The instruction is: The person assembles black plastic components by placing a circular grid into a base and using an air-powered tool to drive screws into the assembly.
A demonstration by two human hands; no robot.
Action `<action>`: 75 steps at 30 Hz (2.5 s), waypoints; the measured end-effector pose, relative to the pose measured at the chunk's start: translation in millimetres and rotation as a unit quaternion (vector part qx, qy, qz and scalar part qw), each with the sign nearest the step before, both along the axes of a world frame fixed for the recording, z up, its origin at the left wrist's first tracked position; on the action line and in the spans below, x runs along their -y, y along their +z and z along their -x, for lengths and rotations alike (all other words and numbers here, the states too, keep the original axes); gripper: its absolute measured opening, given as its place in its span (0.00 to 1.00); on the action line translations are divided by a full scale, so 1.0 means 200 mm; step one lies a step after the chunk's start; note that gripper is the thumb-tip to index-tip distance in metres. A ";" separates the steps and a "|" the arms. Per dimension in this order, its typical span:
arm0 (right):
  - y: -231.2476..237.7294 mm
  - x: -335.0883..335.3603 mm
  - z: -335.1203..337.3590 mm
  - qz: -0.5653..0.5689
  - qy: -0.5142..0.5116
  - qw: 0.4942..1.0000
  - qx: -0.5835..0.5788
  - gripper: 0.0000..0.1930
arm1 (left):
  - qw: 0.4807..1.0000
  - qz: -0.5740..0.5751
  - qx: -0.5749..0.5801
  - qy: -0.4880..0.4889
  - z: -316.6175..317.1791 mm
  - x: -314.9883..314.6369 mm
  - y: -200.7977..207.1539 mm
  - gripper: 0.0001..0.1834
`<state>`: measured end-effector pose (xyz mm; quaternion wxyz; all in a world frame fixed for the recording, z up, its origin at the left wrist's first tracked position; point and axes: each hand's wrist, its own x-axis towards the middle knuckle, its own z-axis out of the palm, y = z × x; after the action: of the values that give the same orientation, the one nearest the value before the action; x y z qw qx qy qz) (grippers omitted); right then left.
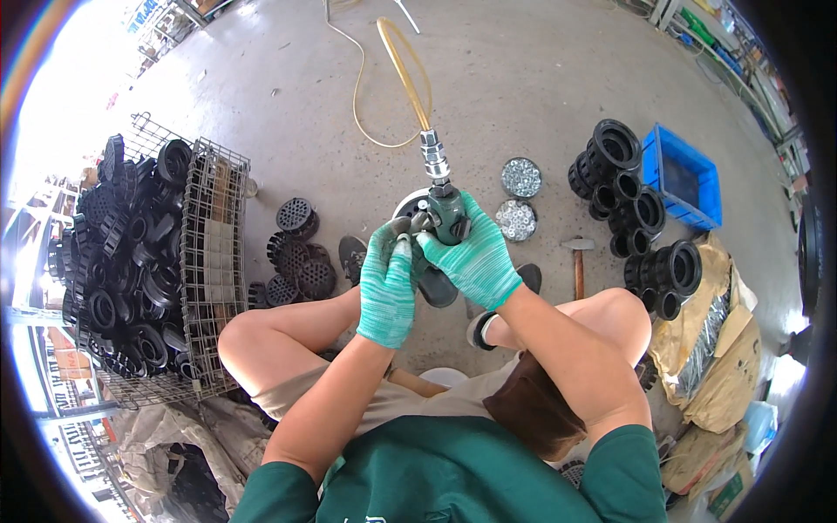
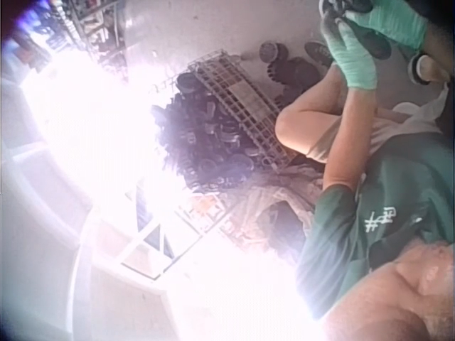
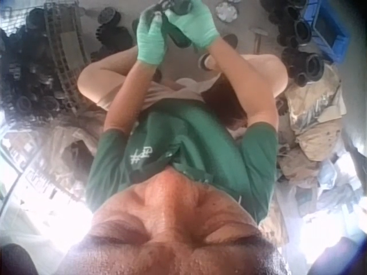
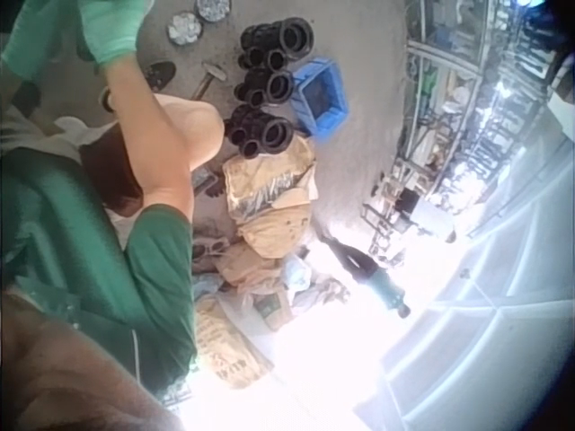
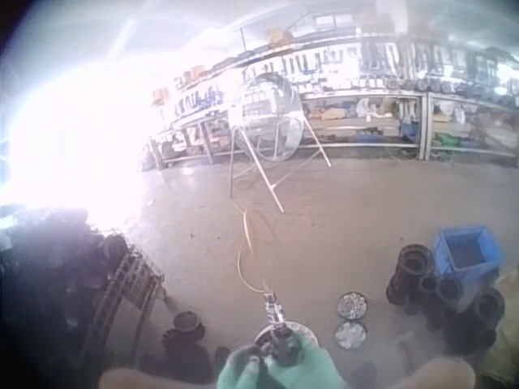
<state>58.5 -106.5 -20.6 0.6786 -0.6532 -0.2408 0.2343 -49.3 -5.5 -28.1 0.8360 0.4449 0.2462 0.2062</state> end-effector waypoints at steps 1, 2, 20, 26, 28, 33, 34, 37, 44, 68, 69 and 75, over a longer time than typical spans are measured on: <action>-0.01 0.00 0.00 0.001 0.000 1.000 0.000 0.22 | 0.999 -0.028 -0.003 -0.018 0.00 0.00 0.00 0.18; -0.02 -0.01 0.01 0.008 -0.008 1.000 0.022 0.22 | 0.998 -0.056 -0.005 -0.037 0.00 0.00 -0.01 0.19; 0.00 -0.01 0.01 0.016 0.025 0.998 -0.056 0.20 | 0.828 -0.548 -0.106 -0.064 0.02 -0.08 0.04 0.20; 0.03 0.01 -0.02 0.021 0.055 0.995 -0.084 0.20 | 0.839 -0.530 -0.081 -0.092 0.02 -0.12 0.04 0.19; 0.03 0.01 -0.02 0.016 0.062 0.994 -0.086 0.20 | 0.847 -0.522 -0.052 -0.084 0.03 -0.15 0.02 0.19; 0.03 0.03 -0.03 0.020 0.074 0.993 -0.087 0.21 | 0.795 -0.577 -0.069 -0.172 0.04 -0.22 0.08 0.18; 0.02 0.03 -0.03 0.018 0.076 0.993 -0.086 0.21 | 0.795 -0.578 -0.070 -0.171 0.04 -0.24 0.06 0.18; -0.01 0.01 -0.03 0.000 0.076 0.993 -0.086 0.22 | 0.825 -0.548 -0.013 -0.137 0.04 -0.26 0.03 0.17; 0.03 0.03 -0.04 0.022 0.099 0.988 -0.116 0.22 | 0.817 -0.567 -0.038 -0.100 0.04 -0.23 0.09 0.19; 0.23 0.04 -0.26 -0.375 -0.184 0.865 -0.278 0.17 | 0.974 -0.165 -0.023 -0.152 0.16 -0.24 -0.04 0.08; 0.24 0.03 -0.25 -0.375 -0.183 0.866 -0.275 0.17 | 0.975 -0.162 -0.029 -0.152 0.16 -0.24 -0.04 0.08; 0.20 0.00 -0.25 -0.366 -0.175 0.875 -0.263 0.16 | 0.975 -0.154 -0.050 -0.155 0.17 -0.26 -0.06 0.09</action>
<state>108.7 -107.3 20.0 0.9374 -0.3040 -0.0037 0.1698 -84.1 45.6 -40.1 0.7660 0.6107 0.1810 0.0868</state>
